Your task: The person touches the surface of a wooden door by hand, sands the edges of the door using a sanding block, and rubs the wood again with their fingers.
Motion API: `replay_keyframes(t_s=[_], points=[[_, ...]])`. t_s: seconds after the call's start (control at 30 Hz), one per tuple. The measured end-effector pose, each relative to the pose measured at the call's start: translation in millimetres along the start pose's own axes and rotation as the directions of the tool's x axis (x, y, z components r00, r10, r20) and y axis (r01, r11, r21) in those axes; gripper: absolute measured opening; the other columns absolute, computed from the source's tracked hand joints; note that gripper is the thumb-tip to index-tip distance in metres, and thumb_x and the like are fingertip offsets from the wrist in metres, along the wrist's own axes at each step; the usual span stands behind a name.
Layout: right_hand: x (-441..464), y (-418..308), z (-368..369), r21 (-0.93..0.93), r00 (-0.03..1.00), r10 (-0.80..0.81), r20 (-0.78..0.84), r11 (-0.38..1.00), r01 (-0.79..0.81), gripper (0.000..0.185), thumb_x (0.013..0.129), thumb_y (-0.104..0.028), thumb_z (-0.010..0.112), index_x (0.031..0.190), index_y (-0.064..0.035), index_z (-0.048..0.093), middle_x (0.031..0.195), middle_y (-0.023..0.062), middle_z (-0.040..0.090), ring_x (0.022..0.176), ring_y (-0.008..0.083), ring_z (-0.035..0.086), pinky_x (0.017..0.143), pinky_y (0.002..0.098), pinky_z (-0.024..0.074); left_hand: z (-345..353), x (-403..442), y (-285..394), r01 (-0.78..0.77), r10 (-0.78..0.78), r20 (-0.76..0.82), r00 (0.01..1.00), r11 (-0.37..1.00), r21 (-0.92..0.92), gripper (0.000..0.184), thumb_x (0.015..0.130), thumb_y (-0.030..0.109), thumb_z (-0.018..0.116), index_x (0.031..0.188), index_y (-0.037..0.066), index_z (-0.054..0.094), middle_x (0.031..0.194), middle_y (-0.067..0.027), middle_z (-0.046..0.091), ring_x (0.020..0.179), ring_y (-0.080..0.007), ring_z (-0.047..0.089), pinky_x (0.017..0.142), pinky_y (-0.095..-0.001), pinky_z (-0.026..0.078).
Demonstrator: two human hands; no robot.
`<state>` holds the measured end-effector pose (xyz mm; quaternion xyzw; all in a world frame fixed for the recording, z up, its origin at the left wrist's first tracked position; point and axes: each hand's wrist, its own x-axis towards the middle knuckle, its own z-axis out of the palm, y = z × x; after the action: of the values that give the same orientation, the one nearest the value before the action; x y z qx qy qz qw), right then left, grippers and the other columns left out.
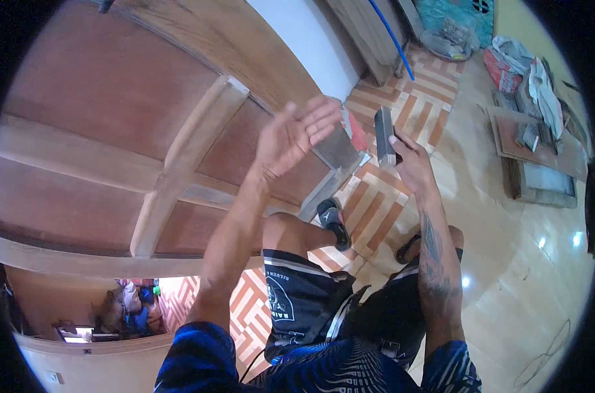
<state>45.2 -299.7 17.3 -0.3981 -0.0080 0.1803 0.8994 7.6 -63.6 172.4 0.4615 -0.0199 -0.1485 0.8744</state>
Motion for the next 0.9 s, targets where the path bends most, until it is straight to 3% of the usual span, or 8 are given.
replay_keyframes(t_s=[0.1, 0.2, 0.33, 0.43, 0.57, 0.67, 0.8, 0.9], points=[[1, 2, 1, 0.002, 1.0, -0.015, 0.018, 1.0, 0.015, 0.042, 0.097, -0.01, 0.058, 0.134, 0.0084, 0.05, 0.12, 0.0118, 0.063, 0.104, 0.0159, 0.062, 0.092, 0.0277, 0.0493, -22, -10, -25, 0.057, 0.042, -0.216, 0.975, 0.902, 0.429, 0.044, 0.099, 0.031, 0.055, 0.127, -0.003, 0.054, 0.112, -0.016, 0.066, 0.072, -0.0075, 0.062, 0.054, -0.0176, 0.047], [-5, -3, 7, 0.012, 1.0, -0.002, -0.01, 1.0, 0.002, 0.042, 0.097, -0.01, 0.058, 0.133, 0.0087, 0.051, 0.12, 0.0124, 0.062, 0.103, 0.0162, 0.062, 0.091, 0.028, 0.05, -30, -23, -58, 0.122, 0.048, -0.423, 0.905, 0.922, 0.367, 0.034, 0.096, 0.037, 0.062, 0.105, 0.005, 0.065, 0.068, 0.0035, 0.06, 0.039, 0.0, 0.034, 0.032, -0.0172, 0.023], [-3, 2, 0, 0.053, 1.0, 0.017, 0.011, 0.998, -0.018, 0.042, 0.096, -0.01, 0.059, 0.133, 0.0091, 0.051, 0.119, 0.0131, 0.062, 0.102, 0.0167, 0.063, 0.09, 0.029, 0.051, -11, -36, -89, 0.266, -0.01, -0.628, 0.778, 0.911, 0.315, 0.034, 0.096, 0.039, 0.061, 0.082, 0.009, 0.06, 0.052, 0.0061, 0.044, 0.034, -0.0033, 0.031, 0.031, -0.0205, 0.022], [-4, -1, 0, 0.064, 1.0, 0.002, 0.013, 0.998, -0.002, 0.04, 0.096, -0.01, 0.06, 0.131, 0.0091, 0.052, 0.118, 0.013, 0.063, 0.101, 0.0166, 0.063, 0.089, 0.0295, 0.0516, -7, -38, -105, 0.323, -0.017, -0.693, 0.721, 0.893, 0.314, 0.049, 0.098, 0.048, 0.053, 0.066, 0.012, 0.049, 0.048, 0.0039, 0.04, 0.031, -0.0061, 0.03, 0.029, -0.0231, 0.021], [-2, 4, 0, 0.089, 1.0, -0.003, 0.002, 0.996, 0.003, 0.039, 0.097, -0.01, 0.059, 0.13, 0.0085, 0.053, 0.116, 0.0124, 0.063, 0.1, 0.0164, 0.063, 0.088, 0.0299, 0.0521, -13, -41, -123, 0.307, -0.021, -0.65, 0.76, 0.893, 0.33, 0.057, 0.1, 0.053, 0.042, 0.062, 0.011, 0.048, 0.046, 0.0005, 0.039, 0.03, -0.0096, 0.03, 0.029, -0.0253, 0.021], [-1, 3, -2, 0.076, 0.999, 0.015, 0.032, 0.997, -0.018, 0.04, 0.097, -0.01, 0.059, 0.132, 0.0084, 0.052, 0.117, 0.0125, 0.063, 0.1, 0.017, 0.063, 0.089, 0.0302, 0.0521, -34, -37, -146, 0.297, -0.022, -0.63, 0.777, 0.895, 0.334, 0.057, 0.1, 0.052, 0.043, 0.062, 0.01, 0.049, 0.046, 0.0009, 0.039, 0.031, -0.0098, 0.029, 0.029, -0.026, 0.021], [-3, 1, 3, 0.08, 0.999, 0.025, 0.037, 0.996, -0.027, 0.043, 0.097, -0.01, 0.059, 0.134, 0.0085, 0.049, 0.116, 0.0123, 0.063, 0.099, 0.0176, 0.063, 0.09, 0.0302, 0.0518, -34, -41, -154, 0.27, -0.042, -0.623, 0.781, 0.923, 0.276, 0.046, 0.099, 0.043, 0.054, 0.07, 0.008, 0.058, 0.05, 0.0021, 0.044, 0.034, -0.0083, 0.033, 0.032, -0.026, 0.024], [-4, 2, 5, 0.104, 0.999, 0.006, 0.044, 0.994, -0.01, 0.043, 0.097, -0.011, 0.059, 0.134, 0.0083, 0.049, 0.116, 0.0117, 0.064, 0.099, 0.0174, 0.063, 0.09, 0.0304, 0.0516, -38, -39, -169, 0.151, 0.103, -0.588, 0.803, 0.918, 0.367, 0.032, 0.096, 0.033, 0.062, 0.077, 0.006, 0.061, 0.057, 0.0035, 0.048, 0.037, -0.0066, 0.036, 0.034, -0.0242, 0.026]])
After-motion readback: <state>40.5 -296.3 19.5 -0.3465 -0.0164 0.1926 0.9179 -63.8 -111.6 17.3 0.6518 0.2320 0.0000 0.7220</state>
